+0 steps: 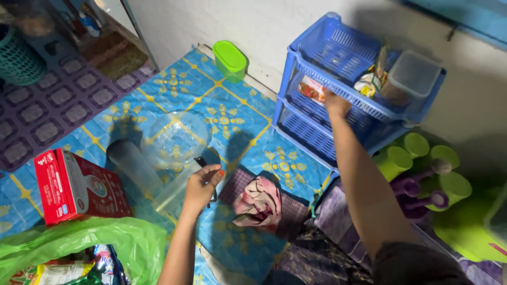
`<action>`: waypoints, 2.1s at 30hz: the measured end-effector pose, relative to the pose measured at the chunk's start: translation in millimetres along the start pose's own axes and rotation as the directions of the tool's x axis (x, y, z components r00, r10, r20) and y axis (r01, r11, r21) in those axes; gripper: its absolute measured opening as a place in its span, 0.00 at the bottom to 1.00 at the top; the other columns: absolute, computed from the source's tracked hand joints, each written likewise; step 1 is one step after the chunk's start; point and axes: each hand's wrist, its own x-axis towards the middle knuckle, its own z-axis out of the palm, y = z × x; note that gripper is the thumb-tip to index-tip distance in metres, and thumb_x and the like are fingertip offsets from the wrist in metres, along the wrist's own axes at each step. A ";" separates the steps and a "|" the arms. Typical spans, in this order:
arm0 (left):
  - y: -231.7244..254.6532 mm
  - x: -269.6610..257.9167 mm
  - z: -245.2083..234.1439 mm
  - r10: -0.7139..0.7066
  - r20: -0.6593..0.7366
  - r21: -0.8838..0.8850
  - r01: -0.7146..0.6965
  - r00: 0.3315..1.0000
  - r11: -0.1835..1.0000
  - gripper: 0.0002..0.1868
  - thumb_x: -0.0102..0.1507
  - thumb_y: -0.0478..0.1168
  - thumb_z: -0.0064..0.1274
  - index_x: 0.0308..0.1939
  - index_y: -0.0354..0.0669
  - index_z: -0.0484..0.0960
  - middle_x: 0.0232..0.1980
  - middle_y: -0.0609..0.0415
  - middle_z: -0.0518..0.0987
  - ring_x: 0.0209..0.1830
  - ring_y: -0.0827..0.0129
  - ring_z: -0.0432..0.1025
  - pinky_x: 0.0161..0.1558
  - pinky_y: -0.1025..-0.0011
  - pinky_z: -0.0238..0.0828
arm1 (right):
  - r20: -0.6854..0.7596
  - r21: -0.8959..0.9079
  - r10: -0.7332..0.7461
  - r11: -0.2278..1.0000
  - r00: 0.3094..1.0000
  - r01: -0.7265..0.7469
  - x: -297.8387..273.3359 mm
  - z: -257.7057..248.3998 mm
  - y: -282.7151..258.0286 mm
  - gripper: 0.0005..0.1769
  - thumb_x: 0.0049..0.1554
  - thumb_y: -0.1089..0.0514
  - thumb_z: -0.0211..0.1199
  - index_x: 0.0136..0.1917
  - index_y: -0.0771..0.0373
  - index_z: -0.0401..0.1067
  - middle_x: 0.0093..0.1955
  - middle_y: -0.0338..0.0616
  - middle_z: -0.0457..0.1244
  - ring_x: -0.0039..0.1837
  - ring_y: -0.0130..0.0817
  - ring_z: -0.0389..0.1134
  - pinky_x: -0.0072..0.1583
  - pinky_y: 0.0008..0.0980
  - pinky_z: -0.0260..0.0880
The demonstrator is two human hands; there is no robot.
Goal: The person unpacks items from a green plastic bag on a table and places them into a blue plastic storage rack. They handle multiple small packets and boxes, arranging them on the shelves of the rack.
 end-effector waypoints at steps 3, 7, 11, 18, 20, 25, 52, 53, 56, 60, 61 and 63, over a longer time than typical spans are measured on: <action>-5.3 3.4 2.2 -0.024 0.012 0.007 0.024 1.000 1.000 0.17 0.63 0.40 0.60 0.54 0.36 0.84 0.46 0.52 0.88 0.46 0.75 0.80 0.50 0.74 0.74 | 0.031 -0.093 -0.013 0.996 0.999 0.016 11.8 5.6 -1.4 0.30 0.54 0.32 0.63 0.54 0.60 0.79 0.56 0.56 0.69 0.59 0.58 0.69 0.60 0.52 0.66; -10.6 9.7 6.3 -0.018 0.033 -0.028 0.019 0.999 0.999 0.17 0.63 0.40 0.59 0.55 0.36 0.84 0.47 0.52 0.87 0.48 0.75 0.79 0.51 0.74 0.74 | 0.129 -0.203 -0.002 0.979 0.992 0.029 17.9 6.1 1.1 0.30 0.61 0.34 0.54 0.56 0.60 0.78 0.58 0.58 0.68 0.60 0.60 0.68 0.61 0.55 0.65; -13.1 10.6 10.2 -0.010 0.023 -0.011 0.010 1.000 1.000 0.17 0.63 0.39 0.59 0.54 0.36 0.84 0.48 0.53 0.87 0.48 0.75 0.79 0.51 0.74 0.74 | 0.177 -0.230 -0.022 0.971 0.984 0.064 20.0 8.7 -0.1 0.28 0.66 0.38 0.50 0.58 0.61 0.78 0.60 0.59 0.69 0.62 0.60 0.69 0.63 0.56 0.66; -9.6 3.7 18.0 -0.042 0.057 0.000 0.042 0.997 0.999 0.17 0.62 0.40 0.61 0.53 0.36 0.84 0.46 0.54 0.87 0.44 0.77 0.77 0.47 0.75 0.74 | 0.189 -0.170 0.007 0.985 0.982 0.026 20.8 7.9 -0.1 0.32 0.61 0.32 0.51 0.60 0.59 0.77 0.61 0.55 0.67 0.63 0.60 0.67 0.63 0.55 0.64; -7.8 -0.4 15.8 -0.092 0.049 -0.006 0.092 0.995 0.996 0.17 0.63 0.40 0.61 0.53 0.37 0.84 0.44 0.54 0.86 0.42 0.78 0.76 0.45 0.75 0.73 | 0.236 -0.208 0.009 0.977 0.972 0.041 23.1 4.0 -0.4 0.33 0.64 0.31 0.49 0.61 0.59 0.76 0.63 0.56 0.67 0.64 0.60 0.67 0.64 0.55 0.64; -1.3 -12.7 4.8 -0.028 0.037 0.005 0.028 0.999 1.000 0.16 0.63 0.40 0.61 0.53 0.37 0.85 0.41 0.59 0.86 0.38 0.80 0.74 0.41 0.76 0.72 | 0.101 -0.085 -0.270 0.957 0.958 0.278 18.7 -9.4 -5.7 0.36 0.60 0.29 0.58 0.61 0.62 0.76 0.62 0.61 0.66 0.62 0.64 0.65 0.62 0.56 0.62; -37.8 -208.3 -272.2 0.161 -0.628 0.656 0.407 0.761 0.636 0.09 0.62 0.41 0.59 0.41 0.40 0.87 0.40 0.38 0.83 0.42 0.43 0.77 0.45 0.51 0.74 | 0.332 0.856 -0.486 0.516 0.808 -0.042 -326.0 -93.8 -276.4 0.26 0.60 0.70 0.65 0.71 0.61 0.67 0.69 0.43 0.61 0.71 0.37 0.64 0.64 0.32 0.69; -49.0 -212.6 -285.7 0.165 -0.657 0.662 0.458 0.736 0.593 0.11 0.61 0.41 0.59 0.43 0.40 0.86 0.44 0.37 0.82 0.46 0.42 0.77 0.47 0.51 0.74 | 0.354 0.861 -0.506 0.506 0.787 -0.062 -335.0 -94.9 -280.9 0.25 0.61 0.70 0.64 0.71 0.61 0.68 0.69 0.43 0.63 0.70 0.36 0.65 0.66 0.31 0.68; -77.9 -208.6 -311.7 0.072 -0.674 0.681 0.580 0.736 0.447 0.16 0.60 0.42 0.60 0.51 0.42 0.83 0.54 0.40 0.80 0.57 0.43 0.73 0.53 0.47 0.71 | 0.357 0.854 -0.537 0.519 0.764 -0.035 -363.2 -95.1 -294.5 0.24 0.57 0.70 0.65 0.66 0.62 0.69 0.66 0.43 0.60 0.68 0.36 0.65 0.62 0.31 0.69; -111.6 -195.1 -324.8 -0.036 -0.649 0.714 0.626 0.760 0.313 0.32 0.56 0.45 0.61 0.64 0.46 0.73 0.61 0.45 0.76 0.63 0.50 0.70 0.57 0.40 0.65 | 0.344 0.836 -0.608 0.546 0.715 0.062 -385.2 -98.5 -303.9 0.21 0.57 0.70 0.65 0.64 0.62 0.72 0.63 0.44 0.61 0.67 0.36 0.66 0.64 0.31 0.69; -117.9 -190.8 -326.2 0.013 -0.658 0.722 0.626 0.753 0.296 0.33 0.56 0.43 0.60 0.65 0.47 0.72 0.62 0.45 0.75 0.63 0.49 0.69 0.55 0.39 0.64 | 0.322 0.841 -0.631 0.532 0.706 0.092 -388.2 -98.8 -307.3 0.21 0.57 0.70 0.65 0.64 0.63 0.73 0.63 0.45 0.62 0.67 0.36 0.67 0.66 0.32 0.68; -130.4 -185.1 -323.8 0.111 -0.662 0.739 0.621 0.741 0.263 0.35 0.54 0.41 0.59 0.66 0.49 0.71 0.65 0.44 0.74 0.63 0.47 0.68 0.52 0.38 0.63 | 0.315 0.840 -0.640 0.532 0.701 0.108 -388.4 -101.5 -309.0 0.20 0.57 0.71 0.65 0.62 0.63 0.74 0.63 0.45 0.62 0.66 0.36 0.67 0.66 0.31 0.67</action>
